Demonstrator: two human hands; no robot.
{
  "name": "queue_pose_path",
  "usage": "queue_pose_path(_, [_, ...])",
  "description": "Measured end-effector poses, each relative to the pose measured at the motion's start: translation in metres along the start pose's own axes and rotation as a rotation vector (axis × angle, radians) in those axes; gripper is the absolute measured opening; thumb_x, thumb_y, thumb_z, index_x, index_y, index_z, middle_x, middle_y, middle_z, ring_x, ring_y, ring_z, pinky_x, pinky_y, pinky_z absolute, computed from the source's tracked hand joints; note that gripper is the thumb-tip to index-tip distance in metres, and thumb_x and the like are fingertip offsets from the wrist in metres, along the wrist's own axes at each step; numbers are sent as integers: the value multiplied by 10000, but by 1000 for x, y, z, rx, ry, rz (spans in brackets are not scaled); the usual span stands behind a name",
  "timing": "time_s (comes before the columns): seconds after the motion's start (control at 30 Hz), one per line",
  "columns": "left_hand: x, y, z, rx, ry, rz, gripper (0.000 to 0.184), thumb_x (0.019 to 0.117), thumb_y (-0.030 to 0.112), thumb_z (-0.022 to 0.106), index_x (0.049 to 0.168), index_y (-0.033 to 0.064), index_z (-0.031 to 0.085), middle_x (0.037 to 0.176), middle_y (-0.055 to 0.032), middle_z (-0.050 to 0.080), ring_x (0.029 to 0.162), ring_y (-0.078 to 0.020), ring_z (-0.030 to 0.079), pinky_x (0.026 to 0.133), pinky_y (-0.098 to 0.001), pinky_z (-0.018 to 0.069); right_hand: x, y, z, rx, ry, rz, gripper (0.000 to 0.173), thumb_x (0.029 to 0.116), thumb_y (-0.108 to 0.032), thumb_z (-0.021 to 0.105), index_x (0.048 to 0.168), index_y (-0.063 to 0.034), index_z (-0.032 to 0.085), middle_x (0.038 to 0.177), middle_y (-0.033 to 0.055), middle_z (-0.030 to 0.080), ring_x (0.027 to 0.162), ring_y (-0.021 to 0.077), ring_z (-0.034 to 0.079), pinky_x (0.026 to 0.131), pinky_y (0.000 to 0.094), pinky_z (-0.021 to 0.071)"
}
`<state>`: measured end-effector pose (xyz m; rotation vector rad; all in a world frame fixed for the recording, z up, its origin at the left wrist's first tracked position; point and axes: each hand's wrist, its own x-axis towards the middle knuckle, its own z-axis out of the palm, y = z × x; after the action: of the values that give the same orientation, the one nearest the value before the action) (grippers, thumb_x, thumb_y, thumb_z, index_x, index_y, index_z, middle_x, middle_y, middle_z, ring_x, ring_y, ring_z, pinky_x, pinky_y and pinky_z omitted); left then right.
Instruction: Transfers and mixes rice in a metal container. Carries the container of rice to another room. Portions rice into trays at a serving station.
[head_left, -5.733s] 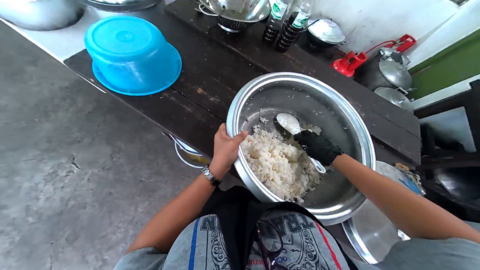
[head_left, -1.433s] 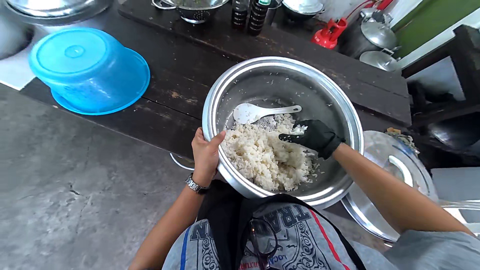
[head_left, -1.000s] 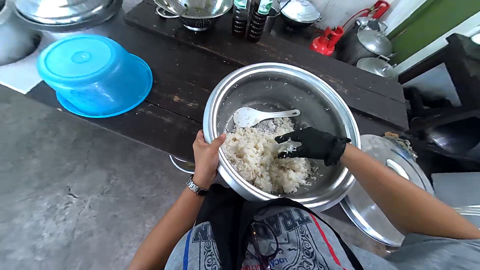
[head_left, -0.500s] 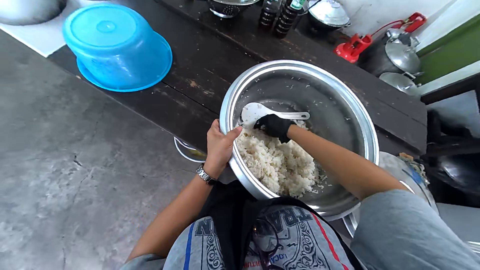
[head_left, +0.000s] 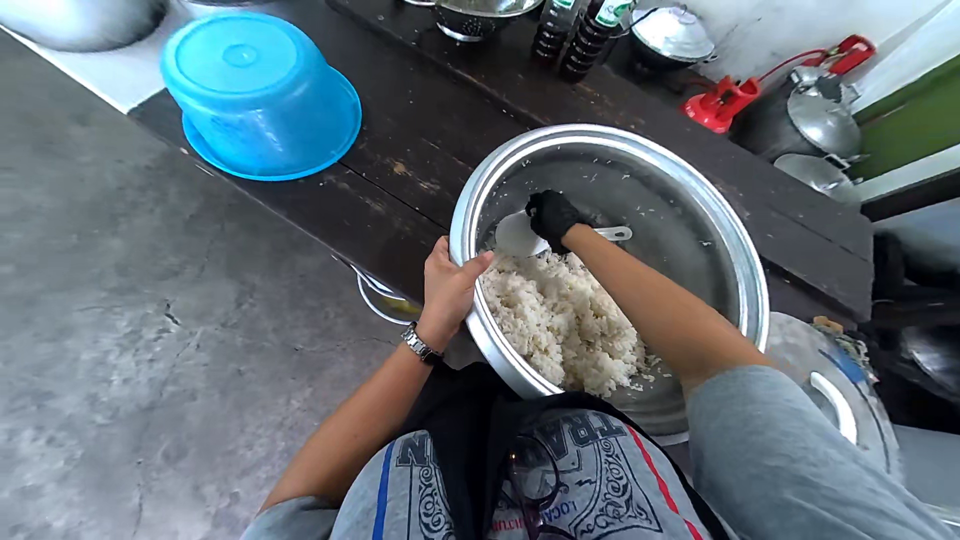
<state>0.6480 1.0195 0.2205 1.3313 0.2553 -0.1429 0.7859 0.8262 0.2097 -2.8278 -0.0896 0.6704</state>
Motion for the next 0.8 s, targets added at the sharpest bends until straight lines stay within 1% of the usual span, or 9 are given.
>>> queue_pose_path(0.17, [1,2,0,4,-1,-1,307,933,60,696,1200,58,544,922,-74,660,720,-116,665,626,-275,580,-8,-19,31,-51,-154,-383,288,923,-52,663,1200,15,701,1211,273,668,1173,436,622,1013,612,476])
queue_pose_path(0.27, [1,4,1,-10,3,2,289,932,41,698,1175,52,541,914,-70,654,727,-109,661,634,-270,578,-47,-32,-13,23,-373,-403,422,968,-43,661,1386,-34,605,1285,223,651,1177,367,628,1039,546,465])
queue_pose_path(0.4, [2,5,3,-27,13,1,301,929,20,702,1184,40,544,925,-74,669,756,-114,678,672,-280,591,-105,1,-65,347,37,-402,217,911,-31,728,1126,-4,739,1082,121,751,978,182,712,925,379,565])
queue_pose_path(0.5, [3,5,3,-30,23,3,312,922,13,709,1190,33,550,917,-73,678,752,-110,684,677,-277,597,-137,22,-60,279,447,-362,141,871,-29,682,1006,12,680,908,130,700,804,221,675,751,435,566])
queue_pose_path(0.57, [2,5,4,-28,31,10,308,920,6,706,1186,22,551,912,-84,687,751,-127,699,676,-290,610,-149,47,-38,47,149,-250,291,897,-11,689,1187,0,699,1096,241,699,980,418,680,860,611,531])
queue_pose_path(0.63, [2,7,5,-23,39,19,301,924,-13,690,1186,5,543,905,-88,686,744,-130,703,676,-295,615,-153,65,-33,-126,-295,-127,574,982,-174,702,1521,-118,510,1563,243,440,1342,479,508,1083,640,406])
queue_pose_path(0.67, [3,8,6,-20,48,24,296,923,-21,685,1182,3,544,895,-82,690,736,-122,705,670,-291,617,-158,73,-38,-92,-257,-96,554,975,-210,718,1491,-108,542,1561,239,445,1346,465,509,1092,624,403])
queue_pose_path(0.73, [1,6,8,-3,69,19,289,928,-18,679,1180,16,542,883,-62,684,725,-102,698,661,-277,612,-173,81,-50,122,162,-63,315,882,-47,758,1186,13,704,1192,258,666,1084,427,647,946,611,501])
queue_pose_path(0.8, [0,5,8,12,79,30,290,933,-10,673,1191,18,543,887,-58,686,722,-101,699,657,-276,614,-173,89,-46,135,395,-70,178,810,50,715,984,50,677,976,250,663,908,404,662,795,597,531])
